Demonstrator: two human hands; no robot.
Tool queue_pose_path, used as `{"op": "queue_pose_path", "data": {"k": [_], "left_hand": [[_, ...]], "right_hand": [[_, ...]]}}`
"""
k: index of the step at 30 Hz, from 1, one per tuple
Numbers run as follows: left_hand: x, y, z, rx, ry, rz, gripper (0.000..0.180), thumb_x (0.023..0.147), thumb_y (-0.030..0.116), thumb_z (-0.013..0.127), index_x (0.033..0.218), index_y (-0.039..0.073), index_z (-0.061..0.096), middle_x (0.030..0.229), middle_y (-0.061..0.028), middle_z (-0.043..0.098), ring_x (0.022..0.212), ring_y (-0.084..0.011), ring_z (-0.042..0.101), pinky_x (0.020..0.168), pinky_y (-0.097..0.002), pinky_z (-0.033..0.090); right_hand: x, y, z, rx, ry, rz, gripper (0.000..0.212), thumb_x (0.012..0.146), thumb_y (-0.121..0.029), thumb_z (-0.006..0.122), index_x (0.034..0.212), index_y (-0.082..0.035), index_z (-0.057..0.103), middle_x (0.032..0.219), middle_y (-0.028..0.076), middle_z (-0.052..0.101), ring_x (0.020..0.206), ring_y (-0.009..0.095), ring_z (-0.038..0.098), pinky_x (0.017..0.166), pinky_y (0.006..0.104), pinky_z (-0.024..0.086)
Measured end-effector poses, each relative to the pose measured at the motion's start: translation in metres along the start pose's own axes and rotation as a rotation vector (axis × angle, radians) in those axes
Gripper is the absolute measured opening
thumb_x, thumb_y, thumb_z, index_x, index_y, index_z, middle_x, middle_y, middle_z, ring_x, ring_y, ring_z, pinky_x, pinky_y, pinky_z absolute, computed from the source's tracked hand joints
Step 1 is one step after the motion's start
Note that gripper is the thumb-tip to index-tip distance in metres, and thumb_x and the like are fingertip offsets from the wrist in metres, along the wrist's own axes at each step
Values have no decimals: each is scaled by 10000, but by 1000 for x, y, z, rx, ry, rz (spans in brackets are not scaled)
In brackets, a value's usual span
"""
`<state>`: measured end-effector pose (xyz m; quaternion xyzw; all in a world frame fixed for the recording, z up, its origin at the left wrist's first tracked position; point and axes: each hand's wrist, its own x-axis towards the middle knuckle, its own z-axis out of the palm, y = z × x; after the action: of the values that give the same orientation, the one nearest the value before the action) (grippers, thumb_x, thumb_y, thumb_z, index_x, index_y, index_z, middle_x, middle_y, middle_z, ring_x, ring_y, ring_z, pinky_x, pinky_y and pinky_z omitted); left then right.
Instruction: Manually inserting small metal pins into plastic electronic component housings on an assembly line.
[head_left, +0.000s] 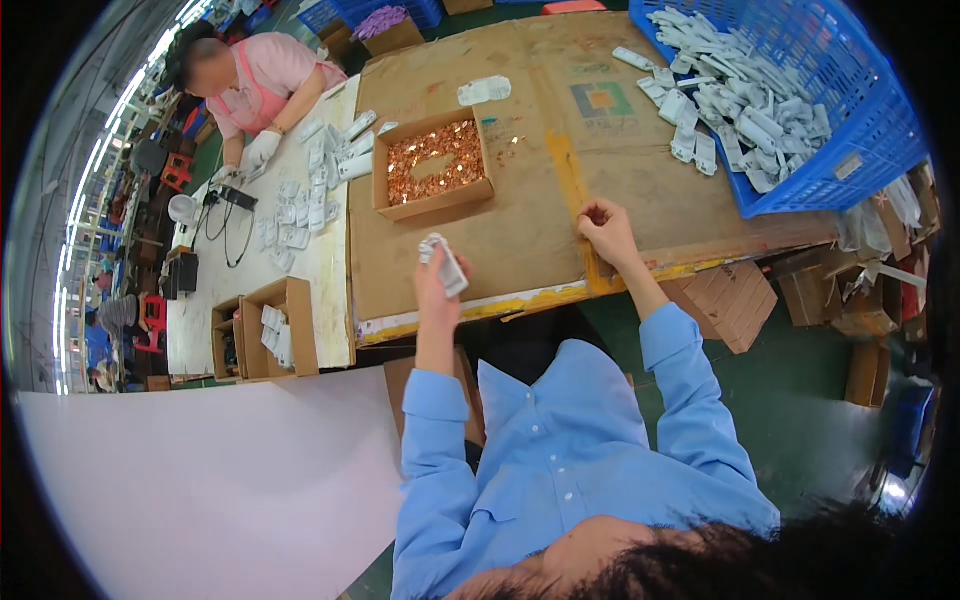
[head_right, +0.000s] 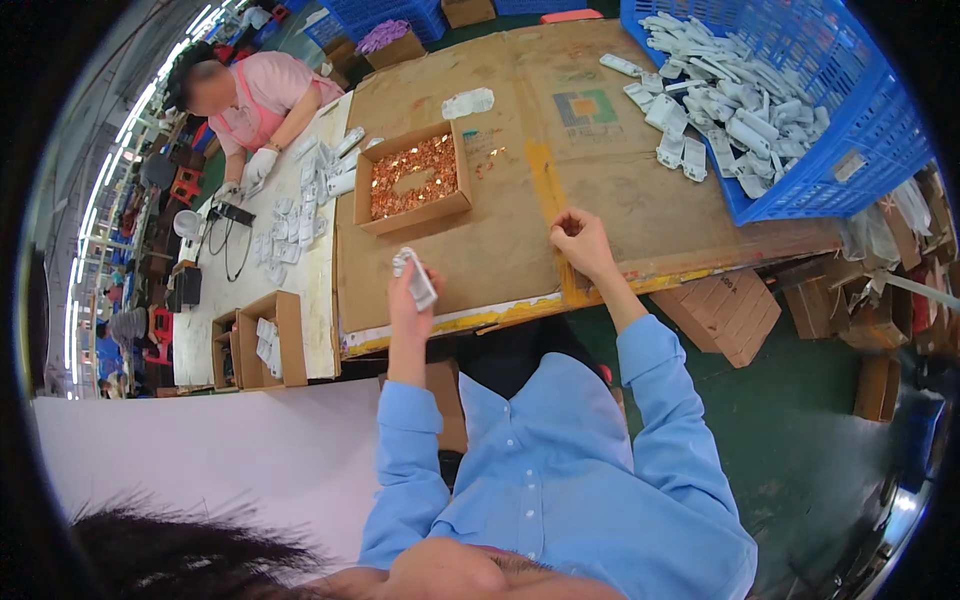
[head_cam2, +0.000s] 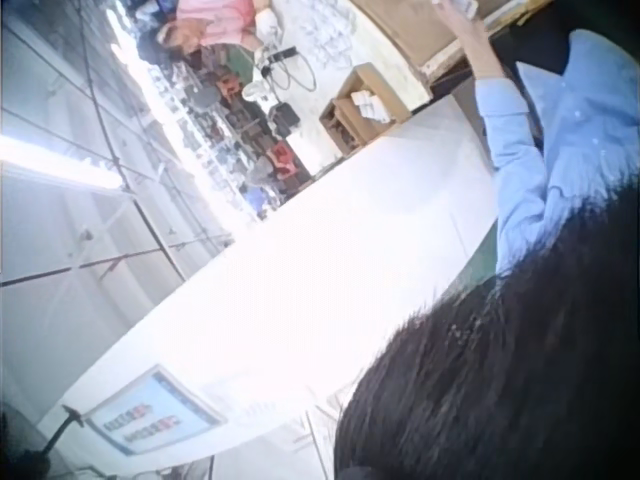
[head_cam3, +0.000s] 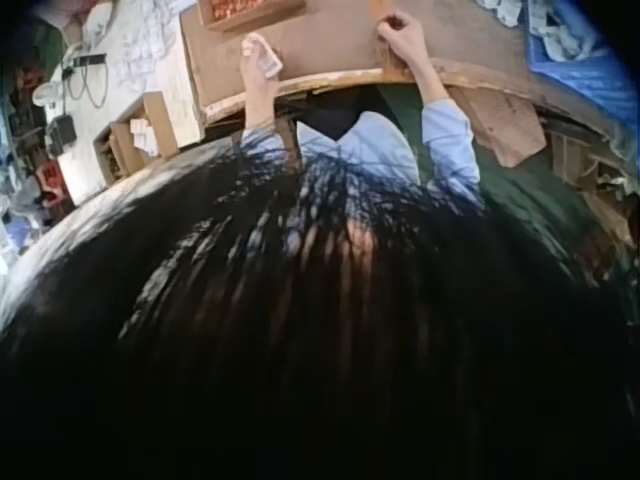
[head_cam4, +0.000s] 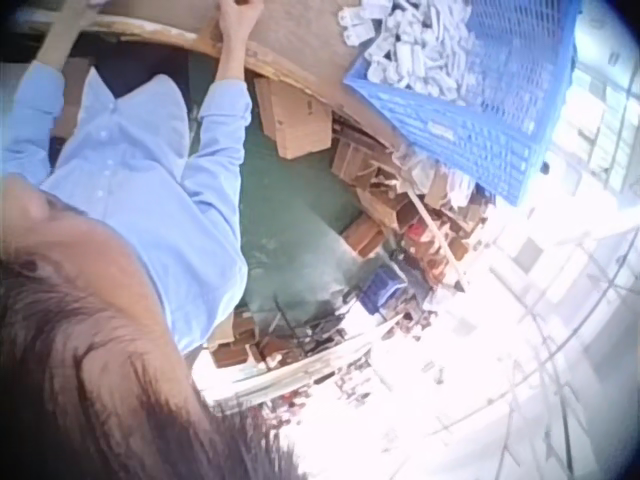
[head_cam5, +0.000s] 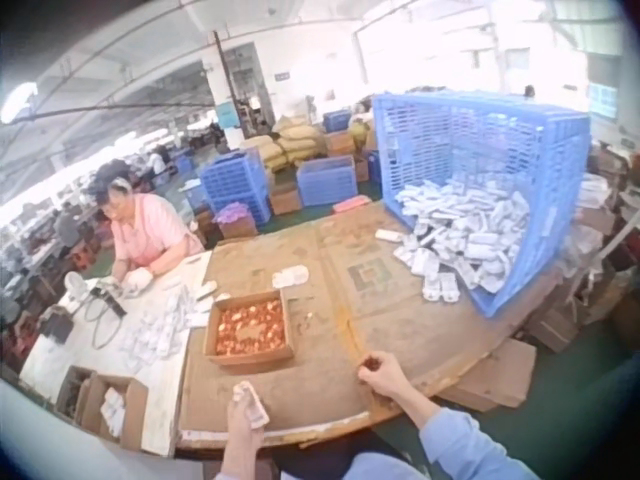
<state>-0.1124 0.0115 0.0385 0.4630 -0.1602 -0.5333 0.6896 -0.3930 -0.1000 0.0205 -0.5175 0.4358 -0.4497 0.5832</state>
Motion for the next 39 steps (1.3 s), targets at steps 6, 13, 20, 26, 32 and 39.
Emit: {"op": "queue_pose_path", "data": {"k": [6,13,20,26,32,39], "left_hand": [[-65,-21,40,69,-128,-160,186,971,239,589,1050,80,535,902,-56,606,682,-181,651,544,-336,564],[-89,-34,48,206,-110,-80,202,949,191,629,1084,73,536,829,-44,611,560,-133,611,467,-266,510],[-108,-32,62,369,-73,34,226,964,174,600,1137,51,522,799,-41,599,565,-107,599,488,-252,508],[-113,-37,58,486,-152,91,267,973,164,582,1195,38,503,806,-36,602,577,-89,587,501,-234,496],[-122,-35,67,494,-198,41,286,928,53,535,1211,24,509,890,-38,621,706,-82,593,613,-249,508],[-127,-39,66,645,-307,182,457,844,-11,508,1300,3,484,957,-79,638,792,-135,604,707,-274,508]], "right_hand": [[3,12,-3,-87,0,-56,7,836,-20,622,840,-18,616,741,-14,610,674,53,566,623,212,460],[0,13,-1,-89,-3,-37,29,840,-35,631,843,-7,622,745,-14,617,676,53,567,629,216,463],[-16,-4,8,-38,-5,-92,60,896,-51,639,910,5,657,805,-11,654,738,52,593,689,221,484],[-97,-54,44,-114,-228,-222,72,872,-60,664,910,1,660,838,35,650,761,98,611,715,250,496],[-120,-77,55,-385,-289,-279,62,851,-54,671,904,-22,666,817,75,586,686,173,629,604,298,499],[-123,-67,59,-566,-276,-344,70,822,-69,667,886,-40,667,875,99,597,713,258,656,623,355,513]]}}
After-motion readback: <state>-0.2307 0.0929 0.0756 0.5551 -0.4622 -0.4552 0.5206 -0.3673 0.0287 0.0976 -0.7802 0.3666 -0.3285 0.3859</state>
